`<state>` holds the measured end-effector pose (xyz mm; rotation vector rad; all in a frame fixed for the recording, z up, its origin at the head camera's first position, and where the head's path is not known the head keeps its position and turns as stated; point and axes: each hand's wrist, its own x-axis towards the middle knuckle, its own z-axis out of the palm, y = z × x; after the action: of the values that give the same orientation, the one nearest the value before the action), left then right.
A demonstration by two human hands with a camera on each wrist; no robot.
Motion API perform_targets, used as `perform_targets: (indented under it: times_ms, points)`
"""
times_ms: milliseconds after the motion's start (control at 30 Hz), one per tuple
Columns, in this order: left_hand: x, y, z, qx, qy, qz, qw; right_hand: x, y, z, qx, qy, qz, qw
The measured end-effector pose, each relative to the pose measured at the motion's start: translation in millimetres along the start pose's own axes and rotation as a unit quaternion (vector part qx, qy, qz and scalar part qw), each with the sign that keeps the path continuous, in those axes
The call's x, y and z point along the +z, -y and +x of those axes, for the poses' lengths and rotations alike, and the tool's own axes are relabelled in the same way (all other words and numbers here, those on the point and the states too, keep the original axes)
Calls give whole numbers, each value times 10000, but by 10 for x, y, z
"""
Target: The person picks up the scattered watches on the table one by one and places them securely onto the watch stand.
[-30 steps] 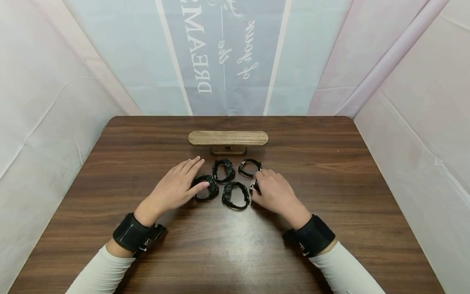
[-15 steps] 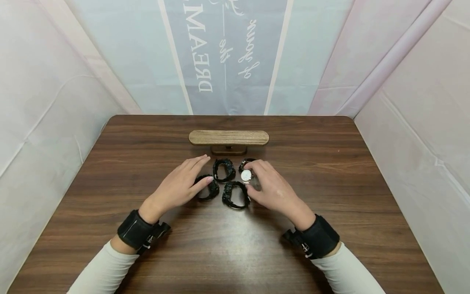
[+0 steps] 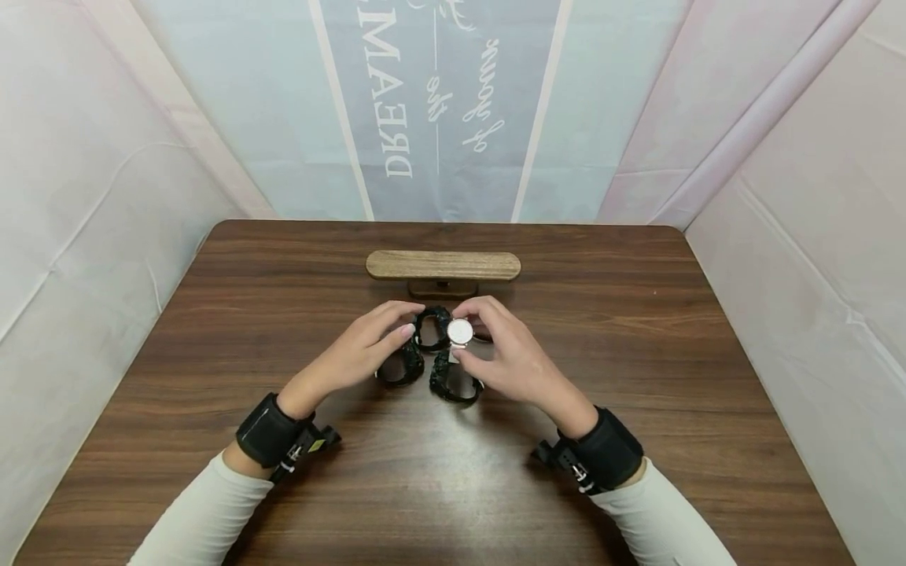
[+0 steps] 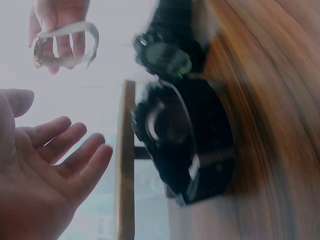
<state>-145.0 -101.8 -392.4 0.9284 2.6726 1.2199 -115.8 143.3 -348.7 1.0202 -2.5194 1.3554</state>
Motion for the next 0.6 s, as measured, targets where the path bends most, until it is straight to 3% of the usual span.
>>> perform_targets:
  times_ms: [167,367,600]
  points:
    - [-20,-63,54,-225,112,-1083,9938,6,183,97,-274,-46,769,9967]
    - [-31,-130,102,-527,346,-2502,9661,74,85,132,-526,-48,1172,9917]
    - [-49,-155,107,-550,598,-3171,9449,135,-67,155,-483,13,1178,9919]
